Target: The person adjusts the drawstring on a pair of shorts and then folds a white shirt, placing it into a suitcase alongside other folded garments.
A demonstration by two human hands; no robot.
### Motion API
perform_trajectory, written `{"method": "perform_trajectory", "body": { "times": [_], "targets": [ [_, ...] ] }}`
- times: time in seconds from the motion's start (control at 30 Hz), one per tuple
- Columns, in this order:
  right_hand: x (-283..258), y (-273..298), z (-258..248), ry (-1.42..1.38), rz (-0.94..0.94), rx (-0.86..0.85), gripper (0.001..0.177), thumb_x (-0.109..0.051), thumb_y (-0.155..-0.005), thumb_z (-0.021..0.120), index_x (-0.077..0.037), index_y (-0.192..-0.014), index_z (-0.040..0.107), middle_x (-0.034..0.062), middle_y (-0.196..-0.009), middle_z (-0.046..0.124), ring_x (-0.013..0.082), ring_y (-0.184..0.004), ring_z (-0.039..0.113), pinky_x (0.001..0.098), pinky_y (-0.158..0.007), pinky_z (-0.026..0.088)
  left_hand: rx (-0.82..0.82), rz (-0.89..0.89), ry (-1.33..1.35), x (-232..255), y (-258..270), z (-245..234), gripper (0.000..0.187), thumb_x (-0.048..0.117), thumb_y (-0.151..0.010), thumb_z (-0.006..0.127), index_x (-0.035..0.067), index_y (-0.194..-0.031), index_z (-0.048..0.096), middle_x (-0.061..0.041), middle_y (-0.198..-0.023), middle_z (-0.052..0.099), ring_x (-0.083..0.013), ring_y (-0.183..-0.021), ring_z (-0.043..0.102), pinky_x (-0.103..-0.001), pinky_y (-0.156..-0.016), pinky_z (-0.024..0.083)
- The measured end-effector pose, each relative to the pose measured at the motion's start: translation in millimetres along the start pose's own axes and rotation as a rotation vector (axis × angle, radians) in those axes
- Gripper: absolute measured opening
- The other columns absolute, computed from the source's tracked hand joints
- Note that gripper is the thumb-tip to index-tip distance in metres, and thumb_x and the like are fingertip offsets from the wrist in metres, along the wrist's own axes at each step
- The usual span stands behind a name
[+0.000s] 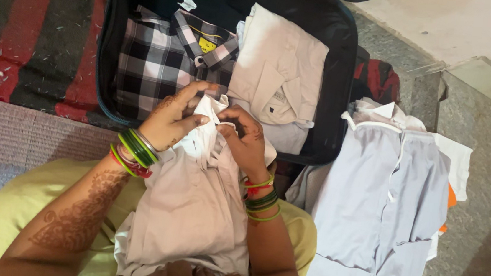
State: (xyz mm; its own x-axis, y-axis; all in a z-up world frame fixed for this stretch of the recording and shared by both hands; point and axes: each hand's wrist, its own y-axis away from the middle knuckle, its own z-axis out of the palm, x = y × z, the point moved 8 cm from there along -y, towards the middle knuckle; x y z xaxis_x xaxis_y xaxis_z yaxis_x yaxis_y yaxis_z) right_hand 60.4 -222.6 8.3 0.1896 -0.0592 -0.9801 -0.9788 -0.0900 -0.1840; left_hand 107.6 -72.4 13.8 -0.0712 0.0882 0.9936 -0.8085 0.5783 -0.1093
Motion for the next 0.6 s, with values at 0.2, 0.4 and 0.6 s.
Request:
{"method": "perform_trajectory", "body": {
  "times": [0.2, 0.4, 0.6],
  "targets": [
    [6.6, 0.3, -0.3, -0.083, 0.027, -0.026, 0.012, 0.001, -0.095, 0.070, 0.001, -0.105, 0.062, 0.0018, -0.103, 0.058, 0.0106, -0.099, 0.054, 0.0240, -0.091, 0.044, -0.014, -0.003, 0.017, -0.7, 0.7, 1.3, 0.058, -0.007, -0.095, 0.062, 0.007, -0.148, 0.047, -0.008, -0.098, 0.066, -0.0080, -0.094, 0.061, -0.023, -0.085, 0.050],
    [3.1, -0.6, -0.5, -0.077, 0.029, -0.019, 0.009, -0.003, -0.099, 0.067, 0.001, -0.104, 0.060, 0.0013, -0.104, 0.057, 0.0104, -0.100, 0.051, 0.0238, -0.092, 0.042, -0.041, -0.001, 0.036, 6.8, 0.4, 2.8, 0.050, -0.008, -0.095, 0.059, 0.006, -0.142, 0.051, -0.007, -0.108, 0.071, -0.0076, -0.100, 0.065, -0.023, -0.087, 0.052],
    [10.5, 0.5, -4.8, -0.158, 0.067, 0.025, 0.010, -0.007, -0.102, 0.066, 0.000, -0.108, 0.061, -0.0002, -0.105, 0.058, 0.0087, -0.101, 0.051, 0.0229, -0.092, 0.042, -0.046, -0.013, 0.090, 2.8, 0.7, 4.1, 0.050, -0.008, -0.095, 0.058, 0.006, -0.142, 0.051, -0.007, -0.114, 0.069, -0.0065, -0.103, 0.064, -0.022, -0.088, 0.051]
  ]
}}
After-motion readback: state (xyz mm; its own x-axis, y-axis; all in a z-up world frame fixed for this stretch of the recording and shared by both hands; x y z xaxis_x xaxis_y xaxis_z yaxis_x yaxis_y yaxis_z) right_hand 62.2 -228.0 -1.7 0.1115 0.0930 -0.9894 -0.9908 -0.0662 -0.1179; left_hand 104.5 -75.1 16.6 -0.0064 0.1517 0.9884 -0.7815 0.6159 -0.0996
